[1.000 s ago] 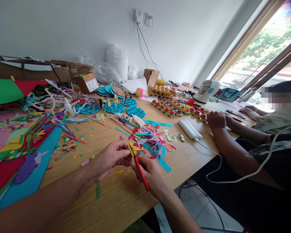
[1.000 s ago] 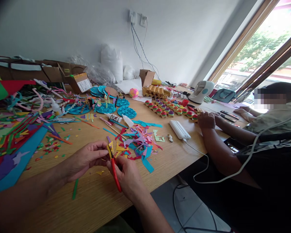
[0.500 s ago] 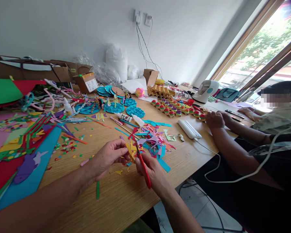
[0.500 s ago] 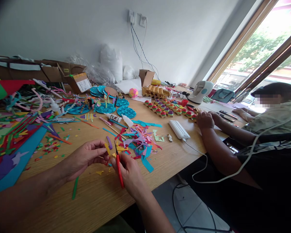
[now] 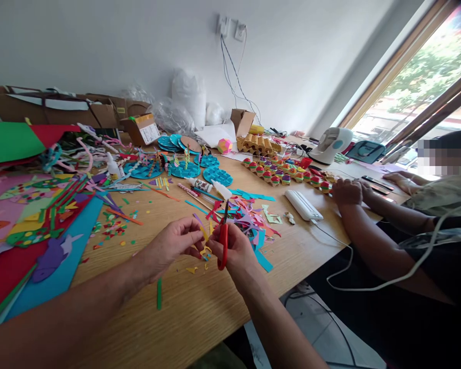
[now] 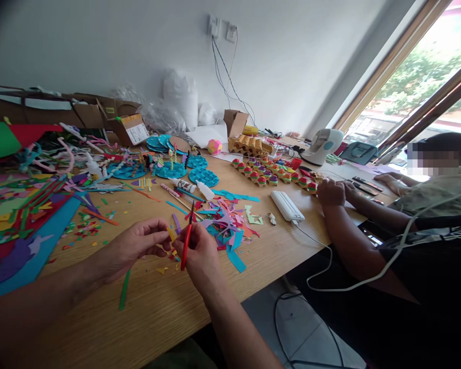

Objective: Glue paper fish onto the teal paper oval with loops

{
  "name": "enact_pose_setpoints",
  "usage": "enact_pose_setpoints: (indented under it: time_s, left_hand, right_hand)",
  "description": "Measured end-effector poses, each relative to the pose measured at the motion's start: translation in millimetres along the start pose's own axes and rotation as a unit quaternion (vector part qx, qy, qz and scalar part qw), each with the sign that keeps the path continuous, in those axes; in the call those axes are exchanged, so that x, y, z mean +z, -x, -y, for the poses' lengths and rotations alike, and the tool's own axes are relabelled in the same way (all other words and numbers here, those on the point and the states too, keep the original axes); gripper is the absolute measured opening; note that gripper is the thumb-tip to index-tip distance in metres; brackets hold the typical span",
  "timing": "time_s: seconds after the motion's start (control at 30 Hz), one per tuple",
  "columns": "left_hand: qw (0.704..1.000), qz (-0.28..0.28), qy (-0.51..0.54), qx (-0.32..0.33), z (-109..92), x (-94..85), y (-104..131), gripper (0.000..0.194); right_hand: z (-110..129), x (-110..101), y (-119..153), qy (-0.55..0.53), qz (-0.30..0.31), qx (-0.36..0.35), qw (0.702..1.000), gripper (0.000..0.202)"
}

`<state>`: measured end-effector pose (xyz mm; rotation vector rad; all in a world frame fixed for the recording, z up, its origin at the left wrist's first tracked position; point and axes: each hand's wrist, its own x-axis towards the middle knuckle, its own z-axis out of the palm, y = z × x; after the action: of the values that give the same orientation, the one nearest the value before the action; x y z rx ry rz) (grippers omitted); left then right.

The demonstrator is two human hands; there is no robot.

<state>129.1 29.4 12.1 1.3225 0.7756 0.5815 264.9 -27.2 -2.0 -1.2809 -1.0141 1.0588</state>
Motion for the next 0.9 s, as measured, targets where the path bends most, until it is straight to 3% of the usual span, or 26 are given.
enact_pose_setpoints:
  time_s: [0.23,0.47,0.57,0.63,0.73,0.9]
  left_hand:
    - [0.988,-0.022,-0.151,0.002,-4,-21.6,2,0.02]
    - [0.995,-0.024,-0.097,0.005,-9,-28.1,9,0.02]
    - [0.997,-0.023,-0.078,0.011,-13,-36.2,11,0.019]
    - [0.995,-0.033,-0.089,0.009,-16,-43.6,12,0.019]
    - [0.989,-0.061,-0.137,0.009,-15,-54.7,12,0.019]
    - [0.976,-0.061,-0.211,0.0,-6,-65.2,8,0.018]
  right_hand:
    - [-1,12,-4,-0.003,0.032,0.001,0.999,0.025]
    - [-3,18,-4,0.01,0.042,0.0,0.999,0.026]
    - [1,11,1,0.117,0.061,-0.012,0.991,0.016]
    - [4,2,7,0.285,0.082,-0.026,0.955,0.005]
    - [6,-14,18,0.505,0.105,-0.051,0.855,0.019]
    - [2,-34,28,0.633,0.124,-0.01,0.764,0.023]
